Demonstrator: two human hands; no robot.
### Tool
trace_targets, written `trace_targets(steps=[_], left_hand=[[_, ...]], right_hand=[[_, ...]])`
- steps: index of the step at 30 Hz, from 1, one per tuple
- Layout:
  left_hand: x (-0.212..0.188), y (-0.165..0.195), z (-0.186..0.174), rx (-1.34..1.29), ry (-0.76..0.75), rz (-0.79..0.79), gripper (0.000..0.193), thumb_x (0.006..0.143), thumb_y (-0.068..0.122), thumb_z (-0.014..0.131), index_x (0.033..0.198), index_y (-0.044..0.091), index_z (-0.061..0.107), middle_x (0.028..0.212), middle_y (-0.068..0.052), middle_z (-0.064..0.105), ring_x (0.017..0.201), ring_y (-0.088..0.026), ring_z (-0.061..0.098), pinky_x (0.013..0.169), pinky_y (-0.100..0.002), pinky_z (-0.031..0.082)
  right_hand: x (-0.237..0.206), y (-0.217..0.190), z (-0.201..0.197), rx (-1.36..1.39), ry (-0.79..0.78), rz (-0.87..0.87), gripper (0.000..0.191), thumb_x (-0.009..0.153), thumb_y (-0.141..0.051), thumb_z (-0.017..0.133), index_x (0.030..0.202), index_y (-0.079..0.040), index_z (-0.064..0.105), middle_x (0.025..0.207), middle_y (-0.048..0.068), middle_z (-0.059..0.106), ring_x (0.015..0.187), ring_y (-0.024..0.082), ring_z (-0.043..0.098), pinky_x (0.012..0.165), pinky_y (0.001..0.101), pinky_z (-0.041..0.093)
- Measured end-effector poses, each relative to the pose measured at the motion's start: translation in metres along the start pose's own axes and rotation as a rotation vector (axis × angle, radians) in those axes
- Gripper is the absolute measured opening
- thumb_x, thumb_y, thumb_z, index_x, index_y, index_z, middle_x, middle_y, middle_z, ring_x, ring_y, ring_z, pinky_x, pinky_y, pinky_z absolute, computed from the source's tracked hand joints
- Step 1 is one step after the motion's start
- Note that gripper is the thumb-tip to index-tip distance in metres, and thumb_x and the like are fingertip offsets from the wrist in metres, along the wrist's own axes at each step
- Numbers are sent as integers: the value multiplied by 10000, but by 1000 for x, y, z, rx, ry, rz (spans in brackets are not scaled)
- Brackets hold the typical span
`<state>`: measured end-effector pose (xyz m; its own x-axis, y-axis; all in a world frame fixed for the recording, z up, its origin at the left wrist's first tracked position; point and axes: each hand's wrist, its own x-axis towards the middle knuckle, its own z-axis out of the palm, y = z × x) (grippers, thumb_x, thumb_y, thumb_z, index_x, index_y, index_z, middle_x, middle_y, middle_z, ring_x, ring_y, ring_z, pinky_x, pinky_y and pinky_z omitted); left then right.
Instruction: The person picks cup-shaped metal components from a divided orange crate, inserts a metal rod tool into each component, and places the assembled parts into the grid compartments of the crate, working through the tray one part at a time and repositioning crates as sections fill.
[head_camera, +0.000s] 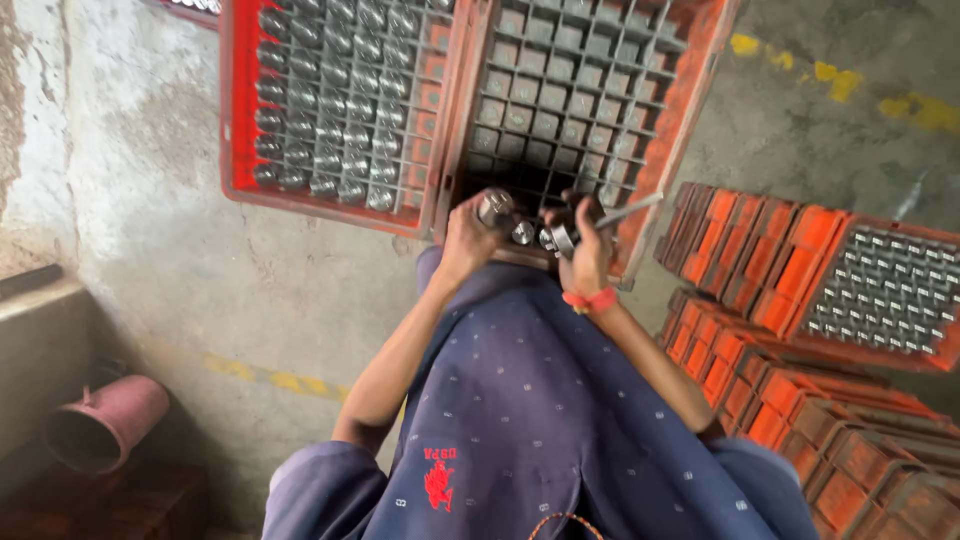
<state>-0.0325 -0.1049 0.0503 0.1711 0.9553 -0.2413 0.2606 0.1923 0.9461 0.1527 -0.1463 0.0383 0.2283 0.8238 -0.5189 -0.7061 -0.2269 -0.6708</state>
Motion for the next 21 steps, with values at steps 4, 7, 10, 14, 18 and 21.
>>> trace_targets(steps=[4,7,10,14,18,21], left_hand=[[-38,15,18,386,-100,-133,368,784,195,790,1126,83,714,932,-185,755,891,-376,724,762,-468,563],[-43,25,25,481,-190,-199,404,771,217,757,1160,120,711,920,-198,750,901,-413,706,780,-518,543],[-42,28,28,485,-249,-195,389,763,269,773,1123,135,714,920,-182,758,886,-405,713,783,-515,553],[-45,24,24,507,-337,-176,405,764,321,812,1083,96,706,912,-191,757,884,-403,719,794,-512,558],[-45,19,9,453,-364,-118,569,763,429,850,1167,74,664,904,-211,745,873,-404,727,789,-498,567],[-42,16,-12,637,-224,-31,727,828,465,830,1335,19,563,1082,-245,705,924,-423,712,799,-485,571]], right_hand=[[-3,-7,21,-18,-49,-5,375,1066,-349,582,1153,15,604,845,125,701,868,249,693,840,364,551],[-11,-10,29,-109,-136,-39,379,1105,-370,527,1108,6,578,814,115,689,864,236,691,857,368,569],[-21,-9,26,-301,-248,-128,372,1133,-371,474,1128,-7,550,826,105,693,876,212,681,868,349,554],[-21,0,14,-233,-314,-72,359,1147,-344,462,1138,2,556,829,107,685,908,220,686,902,361,562],[-1,10,-1,-44,-54,23,328,1093,-302,525,1112,19,588,850,114,697,855,242,686,836,381,552],[12,8,-20,66,80,-50,312,1069,-292,575,1102,16,612,853,118,696,840,261,694,864,399,559]])
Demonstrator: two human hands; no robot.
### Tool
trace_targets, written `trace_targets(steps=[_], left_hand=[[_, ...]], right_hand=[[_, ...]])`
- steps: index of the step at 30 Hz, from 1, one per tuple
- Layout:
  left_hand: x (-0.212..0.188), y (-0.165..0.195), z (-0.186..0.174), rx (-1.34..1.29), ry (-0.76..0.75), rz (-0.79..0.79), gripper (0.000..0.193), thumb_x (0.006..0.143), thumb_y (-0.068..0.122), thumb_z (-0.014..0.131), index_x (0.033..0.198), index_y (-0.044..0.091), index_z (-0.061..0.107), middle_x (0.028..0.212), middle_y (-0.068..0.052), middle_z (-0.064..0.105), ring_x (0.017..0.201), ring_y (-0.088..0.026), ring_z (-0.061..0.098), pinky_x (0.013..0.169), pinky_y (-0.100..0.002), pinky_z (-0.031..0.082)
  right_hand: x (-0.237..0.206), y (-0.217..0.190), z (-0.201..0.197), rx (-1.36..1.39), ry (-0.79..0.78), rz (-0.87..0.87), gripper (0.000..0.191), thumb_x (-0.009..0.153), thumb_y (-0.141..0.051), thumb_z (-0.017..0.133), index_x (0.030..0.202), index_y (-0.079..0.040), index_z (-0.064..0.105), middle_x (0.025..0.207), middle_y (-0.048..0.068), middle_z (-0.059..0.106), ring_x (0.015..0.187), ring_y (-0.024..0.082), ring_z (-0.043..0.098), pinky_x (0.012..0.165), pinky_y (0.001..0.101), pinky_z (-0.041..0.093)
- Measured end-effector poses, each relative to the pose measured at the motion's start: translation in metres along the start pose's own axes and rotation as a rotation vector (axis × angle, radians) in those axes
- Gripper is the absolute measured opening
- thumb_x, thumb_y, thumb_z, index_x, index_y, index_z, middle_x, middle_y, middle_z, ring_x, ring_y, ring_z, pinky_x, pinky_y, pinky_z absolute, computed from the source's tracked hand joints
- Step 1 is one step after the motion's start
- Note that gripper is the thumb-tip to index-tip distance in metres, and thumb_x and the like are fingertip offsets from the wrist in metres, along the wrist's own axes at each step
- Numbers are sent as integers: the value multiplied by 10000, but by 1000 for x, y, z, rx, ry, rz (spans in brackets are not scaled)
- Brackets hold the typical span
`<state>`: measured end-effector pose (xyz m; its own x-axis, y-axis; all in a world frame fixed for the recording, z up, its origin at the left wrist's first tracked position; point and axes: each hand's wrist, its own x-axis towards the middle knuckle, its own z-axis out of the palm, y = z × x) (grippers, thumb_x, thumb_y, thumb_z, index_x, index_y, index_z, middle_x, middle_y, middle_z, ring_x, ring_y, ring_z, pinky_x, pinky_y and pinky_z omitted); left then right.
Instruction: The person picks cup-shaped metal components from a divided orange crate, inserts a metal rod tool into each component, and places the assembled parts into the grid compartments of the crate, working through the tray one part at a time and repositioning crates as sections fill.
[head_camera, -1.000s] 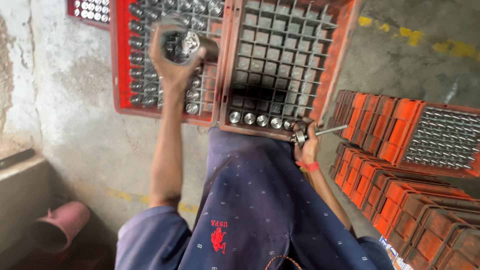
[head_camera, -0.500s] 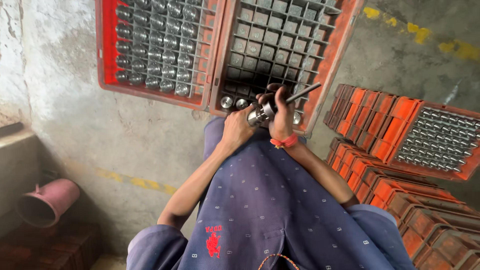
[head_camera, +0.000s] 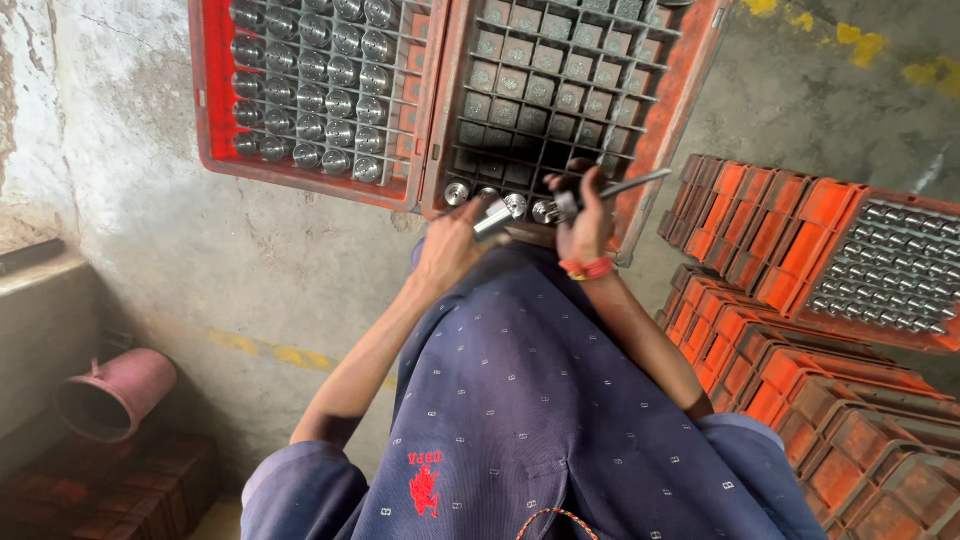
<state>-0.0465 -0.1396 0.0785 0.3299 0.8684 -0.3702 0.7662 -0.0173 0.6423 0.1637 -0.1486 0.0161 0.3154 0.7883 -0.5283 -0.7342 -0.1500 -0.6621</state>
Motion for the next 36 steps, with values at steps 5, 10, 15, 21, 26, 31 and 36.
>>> trace_targets(steps=[5,10,15,21,26,31,36], left_hand=[[5,-21,-25,141,248,142,539,939,148,660,1461,72,551,1314,-182,615,1013,-416,683,824,-485,566],[15,-36,-29,58,308,289,461,908,-29,582,1349,100,622,1286,-172,657,1048,-395,694,868,-443,588],[61,-61,-56,-22,377,195,178,936,53,739,1107,45,688,974,-187,707,894,-399,681,735,-467,558],[195,-63,-125,226,553,123,181,1048,101,701,1229,110,709,1155,-133,731,1052,-308,663,872,-435,569],[241,-42,-148,346,580,161,556,842,260,851,1340,87,673,1496,-314,395,1378,-510,360,1114,-651,352],[258,-32,-158,439,516,208,516,845,305,897,1241,53,684,1580,-286,334,1466,-471,260,1153,-706,217],[211,-56,-176,163,731,428,436,855,362,973,1133,119,740,1359,-101,600,1377,-316,494,1183,-551,392]], right_hand=[[6,-3,-27,31,16,-143,296,1066,-296,610,1108,-3,610,809,118,676,796,256,686,929,439,586],[-9,6,-39,53,95,-89,268,1085,-278,580,1110,-12,586,815,113,669,813,262,687,932,445,575],[-23,6,-46,6,128,-86,290,1087,-286,557,1097,1,598,805,130,670,818,269,694,893,423,574],[-32,2,-43,-30,152,-136,281,1102,-264,551,1122,13,599,813,143,674,826,286,682,881,437,567],[-34,-3,-37,30,152,-102,298,1104,-284,519,1134,2,595,808,139,680,832,278,683,880,439,576],[-34,-1,-50,0,165,-119,324,1102,-298,509,1172,6,597,812,137,686,845,273,689,902,420,581],[-42,-6,-75,17,147,-112,330,1130,-304,505,1184,12,580,851,126,692,870,251,684,870,385,561]])
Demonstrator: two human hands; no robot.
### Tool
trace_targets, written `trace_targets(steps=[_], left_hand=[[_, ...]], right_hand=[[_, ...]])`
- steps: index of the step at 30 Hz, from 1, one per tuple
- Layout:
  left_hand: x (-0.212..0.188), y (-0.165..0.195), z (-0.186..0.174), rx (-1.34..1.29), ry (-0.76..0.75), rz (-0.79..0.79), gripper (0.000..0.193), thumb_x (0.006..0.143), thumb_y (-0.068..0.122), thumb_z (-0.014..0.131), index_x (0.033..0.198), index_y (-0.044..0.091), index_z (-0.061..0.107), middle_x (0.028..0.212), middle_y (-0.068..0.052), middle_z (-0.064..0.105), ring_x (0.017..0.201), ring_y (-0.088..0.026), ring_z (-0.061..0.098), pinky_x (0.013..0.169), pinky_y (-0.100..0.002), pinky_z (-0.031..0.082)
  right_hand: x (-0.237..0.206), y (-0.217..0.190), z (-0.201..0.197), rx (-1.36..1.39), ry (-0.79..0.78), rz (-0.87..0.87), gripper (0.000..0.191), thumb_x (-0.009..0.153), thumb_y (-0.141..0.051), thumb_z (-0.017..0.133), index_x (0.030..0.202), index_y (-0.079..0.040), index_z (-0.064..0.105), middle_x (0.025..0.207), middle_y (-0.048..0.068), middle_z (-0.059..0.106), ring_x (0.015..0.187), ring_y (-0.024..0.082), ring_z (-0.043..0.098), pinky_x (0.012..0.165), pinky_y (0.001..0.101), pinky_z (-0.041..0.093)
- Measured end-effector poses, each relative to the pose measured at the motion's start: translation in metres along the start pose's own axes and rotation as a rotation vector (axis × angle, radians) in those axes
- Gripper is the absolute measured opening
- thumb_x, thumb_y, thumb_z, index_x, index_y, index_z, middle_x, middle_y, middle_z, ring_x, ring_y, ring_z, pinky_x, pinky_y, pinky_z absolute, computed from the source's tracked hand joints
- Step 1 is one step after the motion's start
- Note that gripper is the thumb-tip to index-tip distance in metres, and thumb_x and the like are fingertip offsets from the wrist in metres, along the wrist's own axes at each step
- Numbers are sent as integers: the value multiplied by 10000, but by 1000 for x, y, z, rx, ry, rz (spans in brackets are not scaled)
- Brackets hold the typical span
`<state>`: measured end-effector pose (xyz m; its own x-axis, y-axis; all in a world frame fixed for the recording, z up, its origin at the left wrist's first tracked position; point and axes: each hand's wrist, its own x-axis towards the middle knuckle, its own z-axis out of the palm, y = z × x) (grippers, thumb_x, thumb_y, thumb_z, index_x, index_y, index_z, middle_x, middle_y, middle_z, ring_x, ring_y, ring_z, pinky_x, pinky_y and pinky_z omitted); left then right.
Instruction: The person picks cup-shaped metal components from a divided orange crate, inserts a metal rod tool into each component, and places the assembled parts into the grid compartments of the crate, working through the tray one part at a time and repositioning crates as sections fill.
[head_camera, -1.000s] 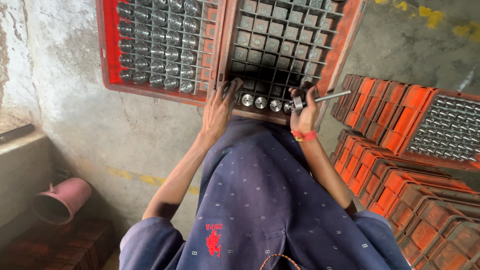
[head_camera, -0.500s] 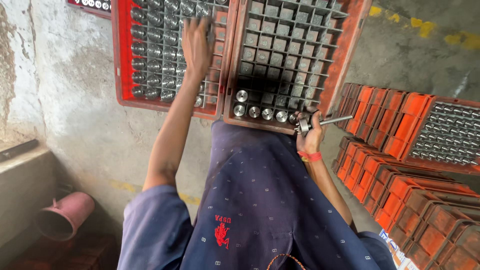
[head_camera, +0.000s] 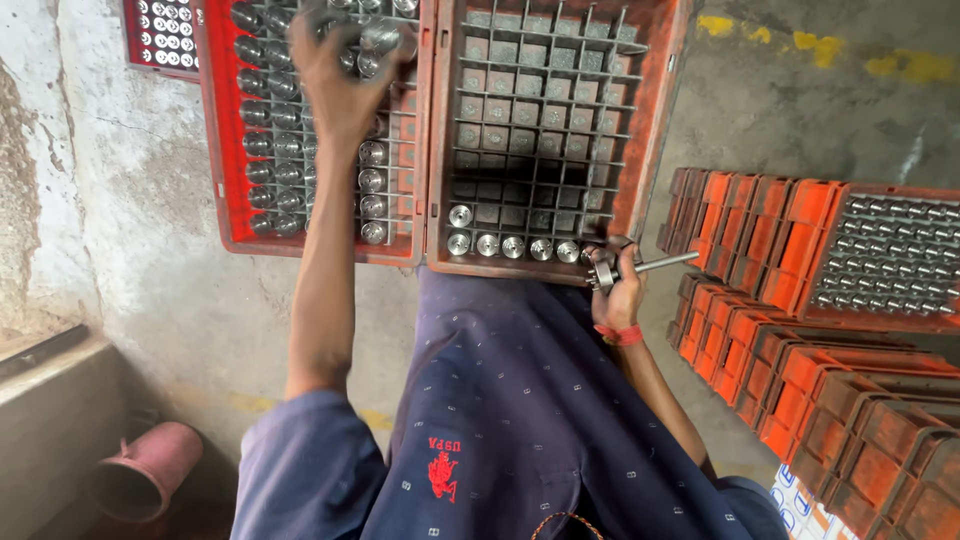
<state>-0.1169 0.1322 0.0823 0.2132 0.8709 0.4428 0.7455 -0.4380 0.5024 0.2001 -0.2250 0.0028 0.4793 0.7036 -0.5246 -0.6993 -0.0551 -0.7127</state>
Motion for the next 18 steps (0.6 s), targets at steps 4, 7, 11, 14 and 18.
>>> trace_targets(steps=[4,7,11,14,18], left_hand=[[-65,26,-11,-897,79,-511,456,804,290,829,1194,110,678,1170,-88,693,1008,-207,639,891,-397,522],[-118,76,20,-840,-41,-750,376,862,171,780,1168,102,572,1018,-25,654,898,-86,645,766,-255,549],[-184,149,37,-802,-339,-574,111,901,51,636,971,39,721,852,-72,756,791,-137,706,725,-309,579],[-211,188,34,-545,-536,-566,337,745,116,777,1062,30,699,890,-162,753,821,-300,748,726,-402,576],[-221,207,28,-445,-673,-545,398,729,180,798,1083,33,691,908,-194,745,861,-408,716,752,-476,560]], right_hand=[[1,-7,11,-75,-12,59,341,1105,-322,501,1181,0,582,839,118,700,868,239,705,835,357,551],[5,-8,40,-112,-8,159,300,1062,-319,535,1155,-36,568,840,117,710,810,228,709,631,359,473],[13,-11,84,-91,-186,60,336,1083,-307,591,1156,21,589,856,131,704,812,237,698,866,390,583],[11,-16,103,-83,-222,95,349,1083,-317,575,1153,25,583,836,119,696,820,238,698,884,391,591],[4,-17,112,-108,-303,91,342,1099,-318,524,1146,19,560,794,120,685,833,243,699,826,372,561]])
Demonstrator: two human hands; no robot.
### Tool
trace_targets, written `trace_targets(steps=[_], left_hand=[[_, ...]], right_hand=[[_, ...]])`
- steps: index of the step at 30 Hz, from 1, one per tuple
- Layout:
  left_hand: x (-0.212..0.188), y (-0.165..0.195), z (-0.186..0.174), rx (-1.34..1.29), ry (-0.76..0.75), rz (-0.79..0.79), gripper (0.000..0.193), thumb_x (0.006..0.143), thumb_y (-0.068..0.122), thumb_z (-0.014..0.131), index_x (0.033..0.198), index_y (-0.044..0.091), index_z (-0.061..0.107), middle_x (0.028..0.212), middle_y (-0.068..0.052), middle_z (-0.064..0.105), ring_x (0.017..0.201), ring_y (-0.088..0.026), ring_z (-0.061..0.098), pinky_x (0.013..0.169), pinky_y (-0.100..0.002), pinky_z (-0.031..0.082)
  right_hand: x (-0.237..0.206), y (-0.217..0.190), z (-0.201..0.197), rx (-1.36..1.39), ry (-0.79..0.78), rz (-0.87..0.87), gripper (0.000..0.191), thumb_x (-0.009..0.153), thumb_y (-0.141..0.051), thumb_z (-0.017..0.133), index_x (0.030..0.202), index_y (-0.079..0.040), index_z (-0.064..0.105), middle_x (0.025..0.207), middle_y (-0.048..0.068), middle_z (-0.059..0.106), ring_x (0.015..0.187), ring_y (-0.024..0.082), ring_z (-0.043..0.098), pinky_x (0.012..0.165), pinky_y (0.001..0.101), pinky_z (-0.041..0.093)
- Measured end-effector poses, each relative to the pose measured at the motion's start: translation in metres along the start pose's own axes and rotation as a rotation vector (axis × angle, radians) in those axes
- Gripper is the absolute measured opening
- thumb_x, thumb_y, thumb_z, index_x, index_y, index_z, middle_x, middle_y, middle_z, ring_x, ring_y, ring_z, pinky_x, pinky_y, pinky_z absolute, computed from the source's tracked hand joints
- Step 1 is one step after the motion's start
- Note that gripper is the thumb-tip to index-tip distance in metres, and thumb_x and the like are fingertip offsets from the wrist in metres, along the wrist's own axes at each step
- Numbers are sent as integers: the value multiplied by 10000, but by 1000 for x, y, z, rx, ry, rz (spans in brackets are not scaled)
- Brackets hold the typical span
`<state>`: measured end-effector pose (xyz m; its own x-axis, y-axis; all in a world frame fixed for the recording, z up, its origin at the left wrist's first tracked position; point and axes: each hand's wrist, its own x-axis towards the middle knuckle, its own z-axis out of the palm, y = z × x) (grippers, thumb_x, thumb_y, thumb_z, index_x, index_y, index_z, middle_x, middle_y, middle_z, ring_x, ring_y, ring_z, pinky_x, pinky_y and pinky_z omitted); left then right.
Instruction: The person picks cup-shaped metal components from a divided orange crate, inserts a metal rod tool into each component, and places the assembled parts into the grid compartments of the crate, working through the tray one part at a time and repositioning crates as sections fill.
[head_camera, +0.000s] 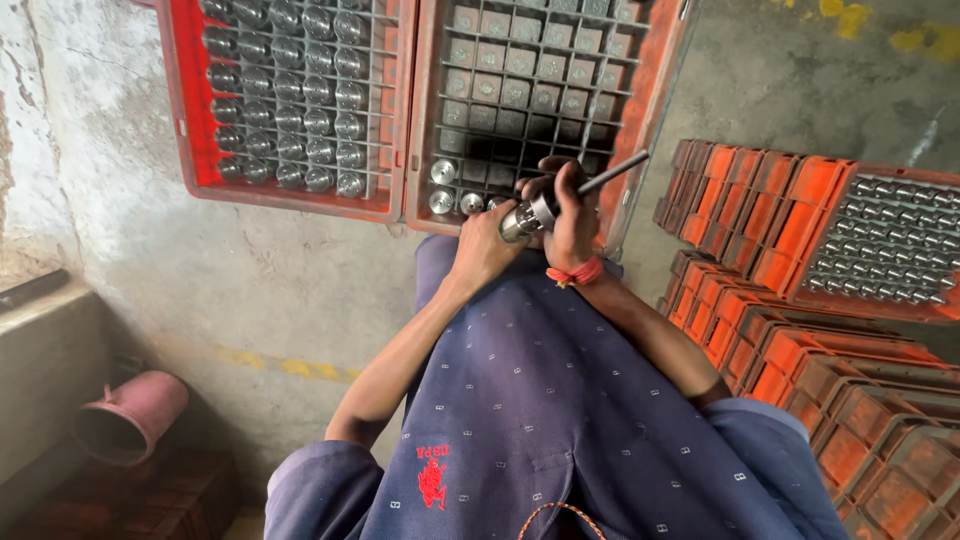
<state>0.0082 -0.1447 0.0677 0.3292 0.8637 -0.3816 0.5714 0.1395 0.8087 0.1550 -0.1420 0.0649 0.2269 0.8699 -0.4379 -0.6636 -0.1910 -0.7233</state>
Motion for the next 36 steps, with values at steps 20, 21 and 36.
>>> trace_targets(steps=[20,21,36], left_hand=[[4,-34,-71,469,178,439,490,912,100,630,1397,55,576,1206,-210,666,909,-400,688,779,-449,575],[5,-38,-74,426,163,450,452,910,55,614,1361,72,602,1187,-187,674,952,-393,693,799,-444,576],[230,-17,-205,552,652,495,253,832,97,765,1057,24,674,1005,-213,692,863,-356,677,641,-428,555]], right_hand=[[36,17,-83,133,278,-137,241,1060,-238,599,1083,1,623,890,115,717,849,266,707,832,393,590],[33,18,-87,126,286,-133,254,1064,-247,597,1086,4,628,880,126,719,841,266,706,817,385,579],[-14,39,-96,96,381,-78,332,1097,-296,538,1164,23,597,850,142,701,899,279,696,839,358,539]])
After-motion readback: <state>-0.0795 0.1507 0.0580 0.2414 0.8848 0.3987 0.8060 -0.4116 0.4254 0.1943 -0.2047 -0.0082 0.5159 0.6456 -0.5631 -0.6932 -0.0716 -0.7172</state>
